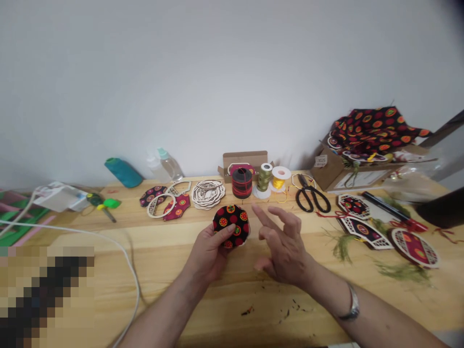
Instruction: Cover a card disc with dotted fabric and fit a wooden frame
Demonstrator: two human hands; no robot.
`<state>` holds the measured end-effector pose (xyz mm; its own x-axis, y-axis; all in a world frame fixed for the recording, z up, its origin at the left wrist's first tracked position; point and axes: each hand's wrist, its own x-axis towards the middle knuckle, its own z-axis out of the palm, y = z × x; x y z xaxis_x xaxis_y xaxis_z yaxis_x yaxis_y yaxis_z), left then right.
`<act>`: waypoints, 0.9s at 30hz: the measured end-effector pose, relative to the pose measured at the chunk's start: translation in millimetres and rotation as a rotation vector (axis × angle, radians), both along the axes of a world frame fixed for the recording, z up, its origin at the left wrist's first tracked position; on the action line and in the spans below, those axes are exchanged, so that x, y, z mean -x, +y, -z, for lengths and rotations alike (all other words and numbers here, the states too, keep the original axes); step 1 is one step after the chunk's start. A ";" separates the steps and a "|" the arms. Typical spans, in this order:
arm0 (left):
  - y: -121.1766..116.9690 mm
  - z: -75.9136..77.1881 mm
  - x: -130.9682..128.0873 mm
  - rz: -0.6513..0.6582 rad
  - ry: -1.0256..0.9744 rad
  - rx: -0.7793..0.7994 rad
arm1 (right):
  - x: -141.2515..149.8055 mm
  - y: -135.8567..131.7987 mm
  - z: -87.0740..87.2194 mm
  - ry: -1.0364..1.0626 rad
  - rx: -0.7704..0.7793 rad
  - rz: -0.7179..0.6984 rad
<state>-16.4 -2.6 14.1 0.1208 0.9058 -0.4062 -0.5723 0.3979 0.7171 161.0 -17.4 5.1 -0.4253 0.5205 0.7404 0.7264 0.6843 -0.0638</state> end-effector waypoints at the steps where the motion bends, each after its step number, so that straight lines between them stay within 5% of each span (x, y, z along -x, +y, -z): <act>1: 0.3 0.1 0.2 0.002 -0.005 0.004 | -0.3 0.1 -0.5 0.009 -0.008 0.005; 14: -0.7 2.1 0.8 -0.003 -0.014 -0.001 | -1.1 -5.5 0.2 -0.129 -0.022 -0.126; 20: -0.4 0.3 0.0 0.000 -0.014 0.009 | -4.6 2.8 -2.5 -0.024 -0.076 0.135; 27: 0.1 -1.9 -0.9 0.006 -0.026 0.035 | -13.8 26.7 8.0 0.383 0.297 0.163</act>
<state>-15.5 -2.4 16.0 0.1371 0.8903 -0.4343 -0.5880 0.4260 0.6876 174.8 9.3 -2.9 -0.0485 0.7691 0.6373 0.7086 0.4761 -0.5208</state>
